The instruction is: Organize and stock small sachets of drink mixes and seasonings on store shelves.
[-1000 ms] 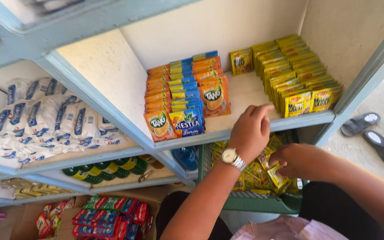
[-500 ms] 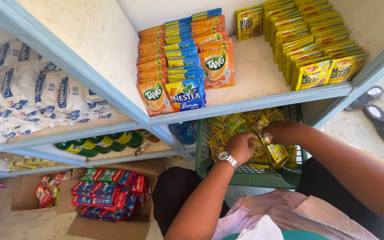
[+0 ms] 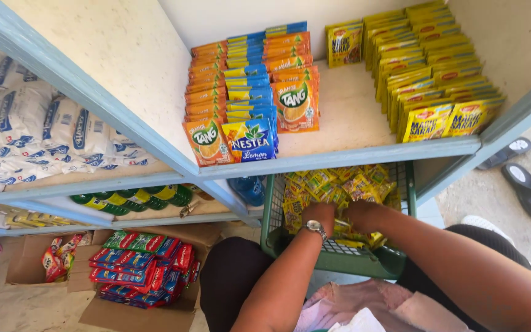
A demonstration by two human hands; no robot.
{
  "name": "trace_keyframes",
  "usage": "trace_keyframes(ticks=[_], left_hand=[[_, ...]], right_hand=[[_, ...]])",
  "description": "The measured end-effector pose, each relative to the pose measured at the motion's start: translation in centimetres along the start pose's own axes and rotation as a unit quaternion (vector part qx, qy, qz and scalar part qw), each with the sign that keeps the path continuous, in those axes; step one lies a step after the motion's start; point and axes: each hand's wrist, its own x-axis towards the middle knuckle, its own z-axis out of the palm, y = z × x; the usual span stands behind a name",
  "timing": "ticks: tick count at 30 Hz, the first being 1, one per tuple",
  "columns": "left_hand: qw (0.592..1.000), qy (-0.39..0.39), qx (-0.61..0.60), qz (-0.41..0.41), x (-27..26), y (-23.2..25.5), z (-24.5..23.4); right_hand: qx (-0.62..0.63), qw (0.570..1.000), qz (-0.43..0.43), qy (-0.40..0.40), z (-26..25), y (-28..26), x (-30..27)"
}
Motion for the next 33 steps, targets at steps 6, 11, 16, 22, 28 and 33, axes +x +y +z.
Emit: trace_keyframes(ticks=[6, 11, 16, 22, 28, 33], left_hand=[[0.984, 0.021, -0.178, 0.007, 0.1, -0.5, -1.9], [0.939, 0.078, -0.335, -0.02, 2.3, -1.2, -0.9], [0.89, 0.091, -0.445, -0.024, 2.9, -1.0, -1.6], [0.905, 0.035, -0.418, -0.069, 2.7, -2.1, 0.2], [0.982, 0.107, -0.118, -0.099, -0.6, -0.1, -5.3], [0.97, -0.061, -0.098, -0.213, 0.2, -0.7, -4.1]], right_hand=[[0.088, 0.996, 0.006, 0.009, -0.1, 1.1, 0.2], [0.166, 0.979, 0.002, 0.115, -2.8, 3.0, 0.0], [0.238, 0.956, 0.04, 0.169, -4.8, 4.4, -1.5], [0.243, 0.962, 0.042, 0.122, -3.6, 5.7, -0.8], [0.12, 0.986, 0.116, 0.014, -0.9, 5.3, -0.1], [0.04, 0.997, 0.057, -0.036, -2.6, 1.3, -1.9]])
